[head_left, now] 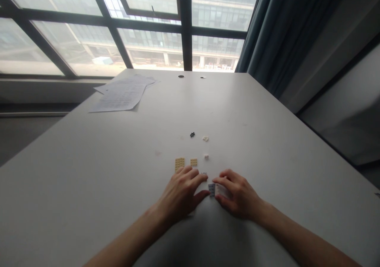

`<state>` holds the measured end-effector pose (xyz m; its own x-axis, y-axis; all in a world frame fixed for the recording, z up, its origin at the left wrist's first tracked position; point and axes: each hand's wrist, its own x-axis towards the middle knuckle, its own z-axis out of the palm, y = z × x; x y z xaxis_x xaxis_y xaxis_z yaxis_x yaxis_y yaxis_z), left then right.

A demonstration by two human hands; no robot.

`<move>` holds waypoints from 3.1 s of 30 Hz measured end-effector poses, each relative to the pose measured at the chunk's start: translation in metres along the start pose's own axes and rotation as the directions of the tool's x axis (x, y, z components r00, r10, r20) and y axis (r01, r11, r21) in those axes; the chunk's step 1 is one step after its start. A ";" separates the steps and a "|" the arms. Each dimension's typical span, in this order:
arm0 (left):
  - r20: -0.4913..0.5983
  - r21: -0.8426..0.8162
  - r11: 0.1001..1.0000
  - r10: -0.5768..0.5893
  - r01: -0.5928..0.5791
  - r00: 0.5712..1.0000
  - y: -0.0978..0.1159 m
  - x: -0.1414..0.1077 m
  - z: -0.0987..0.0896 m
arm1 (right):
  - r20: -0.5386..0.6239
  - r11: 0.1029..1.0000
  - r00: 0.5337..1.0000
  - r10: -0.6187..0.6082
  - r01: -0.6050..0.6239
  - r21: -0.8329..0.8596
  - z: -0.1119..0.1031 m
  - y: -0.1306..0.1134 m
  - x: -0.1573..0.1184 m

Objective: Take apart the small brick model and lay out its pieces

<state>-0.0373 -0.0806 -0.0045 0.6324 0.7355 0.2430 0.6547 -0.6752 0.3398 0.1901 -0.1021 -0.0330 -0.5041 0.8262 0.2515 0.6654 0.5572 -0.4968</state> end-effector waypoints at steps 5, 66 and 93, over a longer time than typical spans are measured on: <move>0.030 0.037 0.987 0.156 -0.157 0.987 0.009 -0.008 -0.007 | -0.059 0.978 0.977 -0.204 0.201 -0.054 -0.011 0.006 0.001; 0.138 0.069 0.965 0.242 -0.253 0.960 0.011 -0.008 0.000 | 0.061 0.969 0.971 -0.231 0.235 -0.075 -0.004 -0.001 0.007; 0.219 0.115 0.960 0.226 -0.255 0.949 0.015 -0.007 0.003 | 0.114 0.988 0.987 -0.111 0.098 0.116 -0.013 0.003 0.002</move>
<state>-0.0310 -0.0956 -0.0035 0.8387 0.5336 0.1087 0.5150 -0.8421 0.1598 0.1986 -0.0971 -0.0231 -0.6346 0.7441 0.2088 0.5445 0.6222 -0.5625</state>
